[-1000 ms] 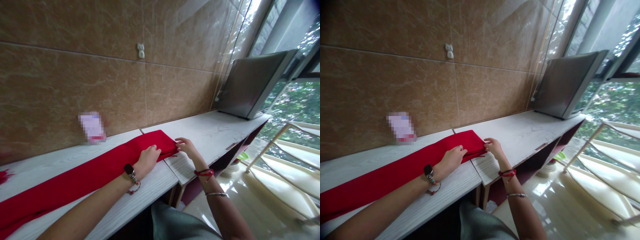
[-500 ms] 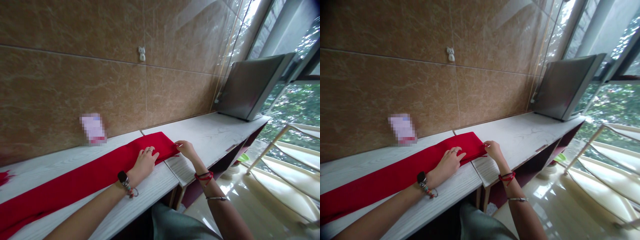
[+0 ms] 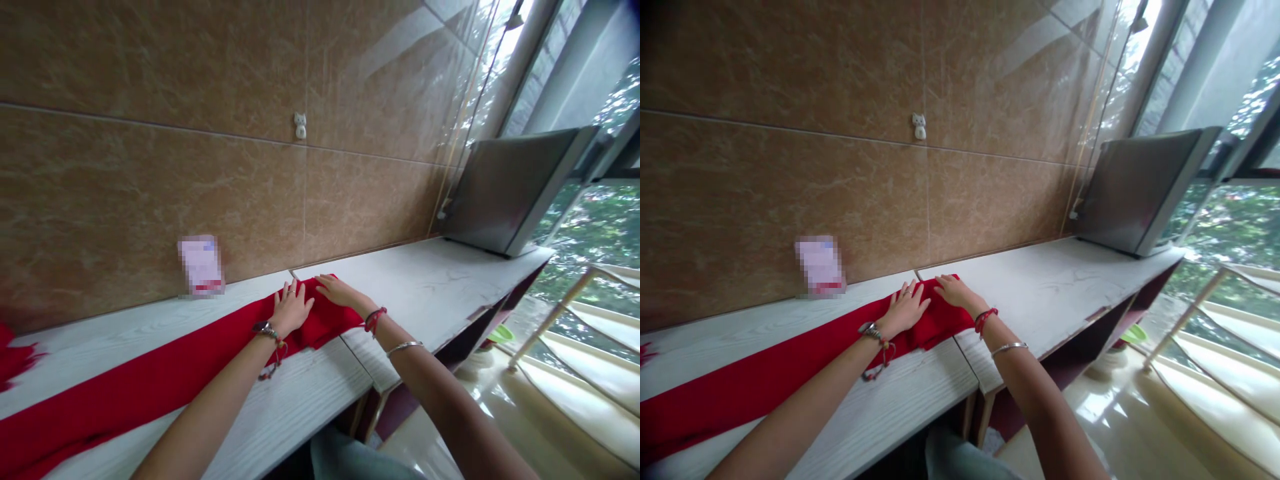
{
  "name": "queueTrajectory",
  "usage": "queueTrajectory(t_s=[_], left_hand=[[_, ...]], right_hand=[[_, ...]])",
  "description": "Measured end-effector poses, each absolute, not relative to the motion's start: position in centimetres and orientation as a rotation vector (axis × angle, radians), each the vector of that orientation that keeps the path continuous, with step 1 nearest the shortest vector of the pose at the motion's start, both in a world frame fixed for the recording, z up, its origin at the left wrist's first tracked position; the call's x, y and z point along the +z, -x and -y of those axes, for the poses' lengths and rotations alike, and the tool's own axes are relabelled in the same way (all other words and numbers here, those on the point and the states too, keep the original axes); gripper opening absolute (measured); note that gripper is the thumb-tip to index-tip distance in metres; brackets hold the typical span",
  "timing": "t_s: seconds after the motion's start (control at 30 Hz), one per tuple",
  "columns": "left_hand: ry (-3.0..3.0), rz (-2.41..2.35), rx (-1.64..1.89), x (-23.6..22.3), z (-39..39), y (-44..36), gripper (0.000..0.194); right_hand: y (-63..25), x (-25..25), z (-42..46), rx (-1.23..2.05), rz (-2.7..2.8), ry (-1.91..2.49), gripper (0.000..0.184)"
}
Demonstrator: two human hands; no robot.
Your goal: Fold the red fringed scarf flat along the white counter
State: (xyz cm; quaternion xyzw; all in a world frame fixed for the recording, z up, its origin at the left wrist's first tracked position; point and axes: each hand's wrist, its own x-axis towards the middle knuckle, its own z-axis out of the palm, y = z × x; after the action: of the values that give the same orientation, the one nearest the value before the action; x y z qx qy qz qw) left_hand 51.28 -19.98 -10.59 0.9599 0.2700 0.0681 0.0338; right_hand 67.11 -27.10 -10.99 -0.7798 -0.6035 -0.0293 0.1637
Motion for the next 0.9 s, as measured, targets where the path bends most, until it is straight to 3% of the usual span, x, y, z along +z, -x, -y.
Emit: queueTrajectory(t_s=[0.23, 0.43, 0.9], left_hand=[[-2.825, -0.968, 0.276, -13.5, 19.3, -51.2, 0.055], [-2.821, -0.971, 0.383, -13.7, 19.7, -50.8, 0.053], [-2.811, -0.944, 0.304, -13.5, 18.9, -47.5, 0.053]], right_hand=[[-69.1, -14.1, 27.0, 0.038, 1.684, 2.434, 0.046], [-69.9, -13.1, 28.0, -0.016, 1.507, 2.627, 0.047], [-62.9, -14.2, 27.2, -0.051, 1.851, 2.472, 0.043]])
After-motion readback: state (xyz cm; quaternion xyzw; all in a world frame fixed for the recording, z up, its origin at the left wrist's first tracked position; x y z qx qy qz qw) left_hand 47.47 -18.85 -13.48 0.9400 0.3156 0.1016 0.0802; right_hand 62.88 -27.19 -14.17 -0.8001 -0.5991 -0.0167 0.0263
